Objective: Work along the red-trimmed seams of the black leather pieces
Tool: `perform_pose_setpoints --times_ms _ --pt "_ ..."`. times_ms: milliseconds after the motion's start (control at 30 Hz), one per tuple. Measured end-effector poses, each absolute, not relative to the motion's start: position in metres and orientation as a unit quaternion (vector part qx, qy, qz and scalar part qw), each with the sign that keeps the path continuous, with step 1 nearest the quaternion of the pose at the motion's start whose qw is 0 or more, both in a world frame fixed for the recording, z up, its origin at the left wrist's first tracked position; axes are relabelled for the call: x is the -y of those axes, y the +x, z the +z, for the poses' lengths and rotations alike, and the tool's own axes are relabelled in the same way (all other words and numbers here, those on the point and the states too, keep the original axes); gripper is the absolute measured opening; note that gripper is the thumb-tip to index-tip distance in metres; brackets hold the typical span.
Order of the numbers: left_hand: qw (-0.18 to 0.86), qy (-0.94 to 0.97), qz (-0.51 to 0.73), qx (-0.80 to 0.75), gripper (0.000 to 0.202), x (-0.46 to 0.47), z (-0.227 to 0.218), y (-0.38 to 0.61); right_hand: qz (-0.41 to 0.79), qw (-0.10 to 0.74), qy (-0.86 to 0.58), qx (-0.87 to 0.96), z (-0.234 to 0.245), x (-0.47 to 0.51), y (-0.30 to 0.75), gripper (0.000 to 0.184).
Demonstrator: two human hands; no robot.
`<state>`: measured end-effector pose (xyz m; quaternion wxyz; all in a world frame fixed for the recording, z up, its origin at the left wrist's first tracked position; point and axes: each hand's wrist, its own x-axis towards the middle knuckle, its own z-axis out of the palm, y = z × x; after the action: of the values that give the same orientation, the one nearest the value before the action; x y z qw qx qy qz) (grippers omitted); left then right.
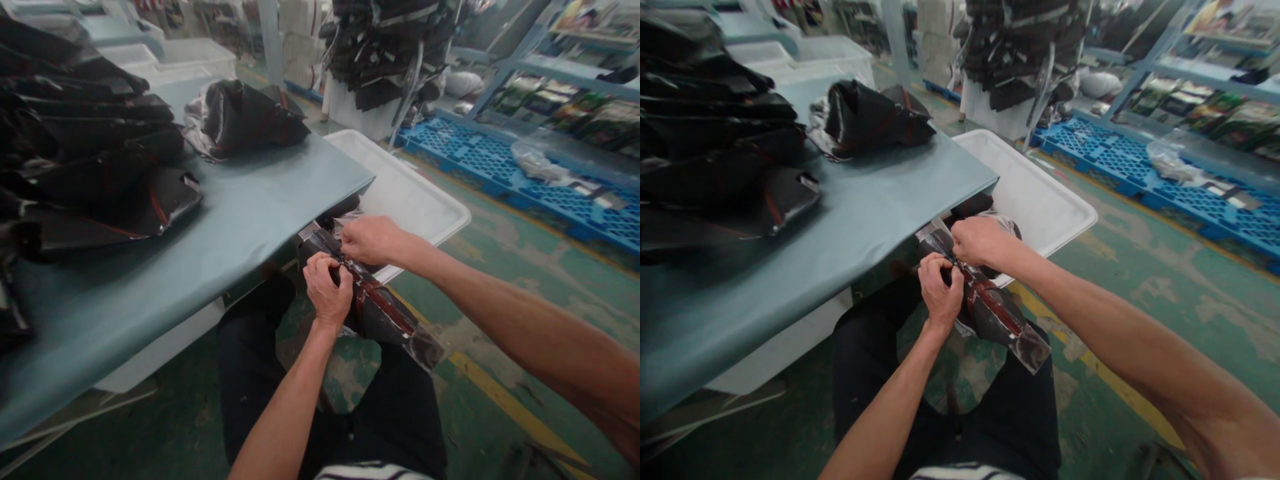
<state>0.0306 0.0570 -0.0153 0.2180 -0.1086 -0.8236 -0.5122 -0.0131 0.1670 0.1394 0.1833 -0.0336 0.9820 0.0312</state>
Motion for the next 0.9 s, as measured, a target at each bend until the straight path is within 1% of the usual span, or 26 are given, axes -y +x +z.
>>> perform_pose_setpoints --times_ms 133,333,400,467,533,600,633,667,767,833,900 --pt "0.216 -0.105 -0.512 0.825 0.012 -0.057 -0.017 0.031 0.050 0.216 -0.048 -0.974 0.146 -0.160 -0.030 0.030" --pt "0.216 -0.099 -0.511 0.826 0.012 -0.058 -0.017 0.032 0.109 0.266 -0.051 -0.956 0.162 -0.142 -0.051 0.025" --pt "0.216 -0.101 -0.510 0.827 0.013 -0.057 -0.017 0.031 0.099 0.235 -0.038 -0.966 0.170 -0.139 -0.070 0.023" --pt "0.214 -0.097 -0.507 0.829 0.013 -0.057 -0.017 0.031 0.035 0.165 -0.029 -0.985 0.178 -0.137 -0.094 0.021" --pt "0.207 -0.094 -0.505 0.833 0.012 -0.056 -0.016 0.030 -0.075 0.089 -0.035 -0.993 0.183 -0.134 -0.114 0.023" --pt "0.197 -0.094 -0.506 0.834 0.012 -0.056 -0.016 0.030 -0.168 0.023 -0.049 -0.984 0.180 -0.132 -0.121 0.024" --pt "0.195 -0.095 -0.508 0.834 0.012 -0.056 -0.016 0.030 -0.196 0.002 -0.058 -0.979 0.175 -0.132 -0.117 0.025" --pt "0.195 -0.096 -0.510 0.832 0.012 -0.056 -0.015 0.029 -0.214 -0.004 -0.064 -0.975 0.167 -0.135 -0.110 0.025" --pt "0.204 -0.102 -0.514 0.827 0.013 -0.056 -0.015 0.029 -0.269 0.032 -0.044 -0.962 0.132 -0.157 -0.067 0.031" --pt "0.210 -0.112 -0.514 0.824 0.013 -0.056 -0.016 0.028 -0.324 0.028 -0.004 -0.946 0.106 -0.178 -0.033 0.025" --pt "0.215 -0.122 -0.512 0.823 0.013 -0.056 -0.017 0.027 -0.369 0.031 0.028 -0.928 0.081 -0.198 -0.004 0.025"
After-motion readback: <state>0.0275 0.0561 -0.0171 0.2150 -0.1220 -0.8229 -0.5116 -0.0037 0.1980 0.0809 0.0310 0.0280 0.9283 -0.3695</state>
